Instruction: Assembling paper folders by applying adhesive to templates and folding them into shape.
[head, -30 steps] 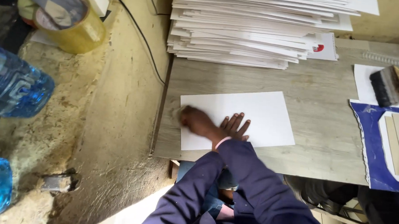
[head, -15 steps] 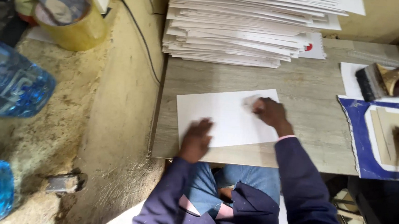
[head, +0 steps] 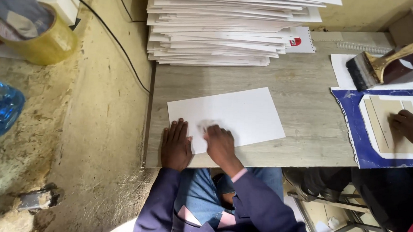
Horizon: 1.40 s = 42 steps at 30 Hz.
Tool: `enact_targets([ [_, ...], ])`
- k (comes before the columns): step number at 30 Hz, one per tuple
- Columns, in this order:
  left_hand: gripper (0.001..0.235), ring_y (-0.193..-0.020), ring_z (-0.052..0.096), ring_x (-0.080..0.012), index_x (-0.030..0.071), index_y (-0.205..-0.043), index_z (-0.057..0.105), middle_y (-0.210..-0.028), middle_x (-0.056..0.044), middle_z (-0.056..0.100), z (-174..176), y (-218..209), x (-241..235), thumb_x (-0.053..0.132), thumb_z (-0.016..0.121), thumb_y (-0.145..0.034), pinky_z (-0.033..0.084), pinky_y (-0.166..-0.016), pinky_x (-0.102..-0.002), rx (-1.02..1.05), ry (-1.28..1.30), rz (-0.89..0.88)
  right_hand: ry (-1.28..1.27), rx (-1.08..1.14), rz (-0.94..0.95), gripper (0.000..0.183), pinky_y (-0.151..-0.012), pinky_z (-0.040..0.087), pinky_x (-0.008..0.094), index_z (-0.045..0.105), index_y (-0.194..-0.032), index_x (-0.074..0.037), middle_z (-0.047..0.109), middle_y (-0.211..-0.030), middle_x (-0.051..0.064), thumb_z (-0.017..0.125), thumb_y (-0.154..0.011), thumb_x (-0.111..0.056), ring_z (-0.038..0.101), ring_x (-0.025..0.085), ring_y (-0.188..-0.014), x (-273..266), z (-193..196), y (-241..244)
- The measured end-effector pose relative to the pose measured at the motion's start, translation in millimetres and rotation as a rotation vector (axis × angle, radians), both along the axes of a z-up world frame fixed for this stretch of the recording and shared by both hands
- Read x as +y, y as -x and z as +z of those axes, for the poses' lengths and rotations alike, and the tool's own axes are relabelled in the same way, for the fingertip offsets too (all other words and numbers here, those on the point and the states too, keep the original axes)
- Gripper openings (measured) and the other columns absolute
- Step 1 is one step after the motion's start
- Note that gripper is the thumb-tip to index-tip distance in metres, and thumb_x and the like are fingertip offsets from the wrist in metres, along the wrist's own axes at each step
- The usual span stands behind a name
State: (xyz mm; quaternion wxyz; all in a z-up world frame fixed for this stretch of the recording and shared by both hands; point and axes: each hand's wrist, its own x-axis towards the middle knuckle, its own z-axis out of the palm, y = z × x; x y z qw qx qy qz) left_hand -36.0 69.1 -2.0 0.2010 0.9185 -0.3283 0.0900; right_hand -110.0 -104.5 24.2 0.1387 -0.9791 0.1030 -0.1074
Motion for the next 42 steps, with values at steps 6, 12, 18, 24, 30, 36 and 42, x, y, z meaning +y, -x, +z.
enact_targets([
  [6, 0.066, -0.159, 0.040, -0.0309, 0.015, -0.161, 0.048, -0.170, -0.009, 0.046, 5.3, 3.3, -2.2, 0.060, 0.041, -0.113, 0.025, -0.131, -0.054, 0.021, -0.029, 0.044, 0.100, -0.108, 0.001, 0.024, -0.079, 0.054, 0.048, 0.069, -0.118, -0.012, 0.070, -0.100, 0.008, 0.064, -0.104, -0.031, 0.076, 0.034, -0.088, -24.9, -48.9, -118.9],
  [12, 0.066, -0.160, 0.038, -0.0279, 0.019, -0.163, 0.047, -0.172, -0.006, 0.043, 8.3, 5.8, -3.8, 0.060, 0.044, -0.111, 0.024, -0.132, -0.055, 0.021, -0.081, 0.085, 0.300, 0.032, -0.250, 0.034, -0.086, 0.054, 0.052, 0.070, -0.132, -0.011, 0.075, -0.108, 0.008, 0.065, -0.106, -0.033, 0.078, 0.034, -0.096, -165.9, -60.9, -139.2],
  [18, 0.066, -0.160, 0.039, -0.0291, 0.016, -0.162, 0.048, -0.171, -0.009, 0.045, 9.7, 5.1, -5.5, 0.058, 0.044, -0.111, 0.023, -0.131, -0.057, 0.019, -0.071, 0.088, 0.311, 0.071, -0.477, 0.031, -0.088, 0.054, 0.050, 0.072, -0.120, -0.009, 0.073, -0.101, 0.009, 0.060, -0.111, -0.037, 0.079, 0.034, -0.093, -208.3, 5.3, 21.3],
  [24, 0.065, -0.160, 0.039, -0.0331, 0.007, -0.161, 0.047, -0.170, -0.018, 0.045, -16.0, 17.6, -36.5, 0.044, 0.047, -0.109, 0.020, -0.133, -0.060, -0.087, -0.119, 0.228, 0.189, 0.133, -0.494, 0.026, -0.092, 0.054, 0.051, 0.070, -0.116, -0.009, 0.071, -0.102, 0.010, 0.061, -0.109, -0.032, 0.077, 0.036, -0.097, -212.4, -26.1, 114.3],
  [30, 0.078, -0.166, 0.021, -0.0371, 0.002, -0.167, 0.036, -0.177, -0.022, 0.028, 13.2, 84.2, -179.3, 0.055, 0.041, -0.110, 0.007, -0.135, -0.059, 0.206, -0.096, -0.187, -0.015, 0.176, -0.505, 0.016, -0.094, 0.054, 0.054, 0.070, -0.113, -0.014, 0.072, -0.103, 0.010, 0.063, -0.106, -0.027, 0.077, 0.040, -0.104, -219.2, -10.7, 108.0],
  [36, 0.074, -0.168, 0.012, -0.0343, 0.011, -0.172, 0.024, -0.181, -0.017, 0.016, 31.1, 85.8, -195.1, 0.055, 0.022, -0.113, 0.000, -0.136, -0.056, 0.315, -0.181, -0.300, -0.136, 0.232, -0.479, 0.012, -0.089, 0.058, 0.058, 0.073, -0.105, -0.020, 0.075, -0.103, 0.012, 0.067, -0.102, -0.029, 0.076, 0.046, -0.102, -232.1, 6.2, 98.4],
  [42, 0.072, -0.169, 0.009, -0.0336, 0.013, -0.174, 0.022, -0.182, -0.015, 0.014, 28.9, 84.6, -196.8, 0.052, 0.018, -0.113, -0.001, -0.137, -0.055, 0.346, -0.207, -0.309, -0.094, 0.222, -0.453, 0.018, -0.090, 0.059, 0.057, 0.075, -0.112, -0.019, 0.078, -0.106, 0.012, 0.063, -0.106, -0.032, 0.077, 0.042, -0.107, -265.7, 11.6, 3.9],
])
